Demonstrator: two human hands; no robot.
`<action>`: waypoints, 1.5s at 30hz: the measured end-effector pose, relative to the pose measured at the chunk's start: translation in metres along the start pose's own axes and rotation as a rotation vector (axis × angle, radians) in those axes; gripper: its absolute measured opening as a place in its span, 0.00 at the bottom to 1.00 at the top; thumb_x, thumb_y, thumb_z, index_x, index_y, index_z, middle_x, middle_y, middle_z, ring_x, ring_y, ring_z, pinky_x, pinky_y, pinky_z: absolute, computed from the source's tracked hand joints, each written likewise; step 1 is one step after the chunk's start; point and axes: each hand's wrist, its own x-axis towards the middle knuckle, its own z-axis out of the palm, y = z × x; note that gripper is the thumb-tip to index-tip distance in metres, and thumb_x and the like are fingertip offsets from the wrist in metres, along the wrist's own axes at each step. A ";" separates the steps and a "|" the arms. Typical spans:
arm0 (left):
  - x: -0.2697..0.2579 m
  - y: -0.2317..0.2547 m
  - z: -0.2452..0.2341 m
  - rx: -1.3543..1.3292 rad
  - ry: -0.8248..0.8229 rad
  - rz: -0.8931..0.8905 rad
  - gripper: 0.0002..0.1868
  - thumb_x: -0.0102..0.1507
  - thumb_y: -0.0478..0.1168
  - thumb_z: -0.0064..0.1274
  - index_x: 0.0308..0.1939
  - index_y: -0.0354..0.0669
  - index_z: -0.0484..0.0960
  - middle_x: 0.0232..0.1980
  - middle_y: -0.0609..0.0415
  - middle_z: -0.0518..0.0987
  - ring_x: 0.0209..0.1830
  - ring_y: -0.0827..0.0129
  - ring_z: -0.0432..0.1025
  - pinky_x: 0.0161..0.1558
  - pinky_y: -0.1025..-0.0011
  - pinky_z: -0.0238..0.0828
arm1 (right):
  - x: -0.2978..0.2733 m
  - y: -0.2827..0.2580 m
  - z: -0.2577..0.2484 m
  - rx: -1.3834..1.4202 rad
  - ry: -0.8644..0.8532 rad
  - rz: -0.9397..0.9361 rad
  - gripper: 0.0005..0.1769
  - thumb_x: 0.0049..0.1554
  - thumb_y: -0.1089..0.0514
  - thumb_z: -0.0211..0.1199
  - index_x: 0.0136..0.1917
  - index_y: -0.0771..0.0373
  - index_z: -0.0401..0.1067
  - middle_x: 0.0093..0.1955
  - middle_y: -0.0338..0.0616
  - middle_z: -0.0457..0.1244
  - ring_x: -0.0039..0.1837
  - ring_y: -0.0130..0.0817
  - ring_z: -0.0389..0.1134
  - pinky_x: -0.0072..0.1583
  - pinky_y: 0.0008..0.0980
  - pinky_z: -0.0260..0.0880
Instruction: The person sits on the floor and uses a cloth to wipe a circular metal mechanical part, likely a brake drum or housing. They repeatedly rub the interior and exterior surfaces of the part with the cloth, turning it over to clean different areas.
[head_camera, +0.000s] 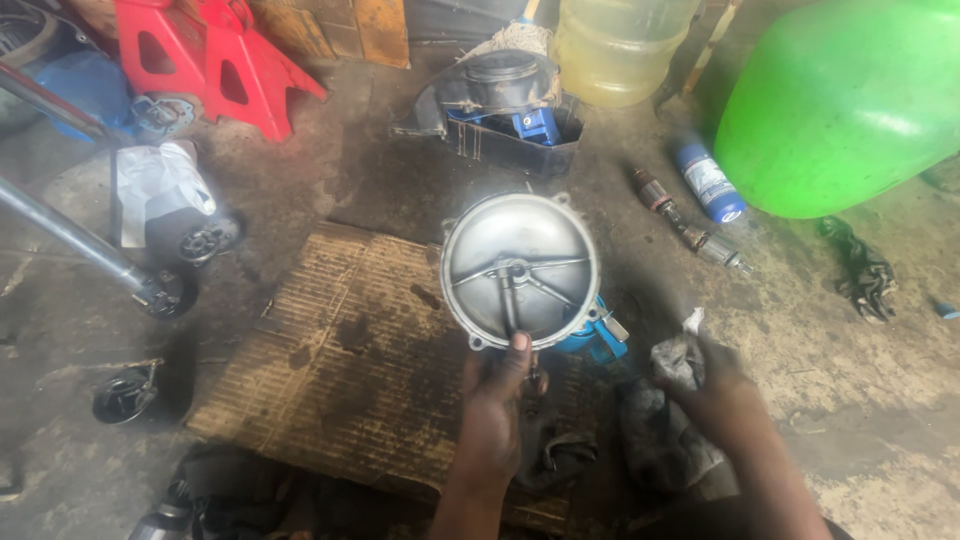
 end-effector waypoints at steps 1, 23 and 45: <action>-0.001 -0.002 -0.001 -0.009 -0.064 0.044 0.26 0.61 0.49 0.57 0.59 0.42 0.72 0.47 0.53 0.80 0.48 0.68 0.72 0.50 0.63 0.68 | 0.020 0.018 0.005 -0.017 0.081 0.035 0.55 0.48 0.41 0.79 0.80 0.53 0.54 0.72 0.63 0.57 0.68 0.57 0.64 0.66 0.49 0.67; -0.008 0.000 0.005 0.488 -0.275 0.400 0.29 0.67 0.48 0.50 0.70 0.41 0.66 0.67 0.45 0.75 0.69 0.57 0.68 0.69 0.59 0.61 | -0.059 -0.047 -0.073 0.528 0.693 -0.251 0.11 0.67 0.55 0.64 0.57 0.64 0.77 0.54 0.51 0.70 0.55 0.38 0.72 0.58 0.36 0.72; -0.001 -0.031 0.006 0.095 -0.278 0.146 0.34 0.62 0.42 0.58 0.71 0.42 0.66 0.63 0.41 0.75 0.64 0.55 0.67 0.64 0.58 0.66 | -0.091 -0.107 -0.028 0.609 0.945 -0.637 0.05 0.69 0.69 0.59 0.52 0.66 0.75 0.53 0.44 0.66 0.53 0.32 0.66 0.55 0.28 0.68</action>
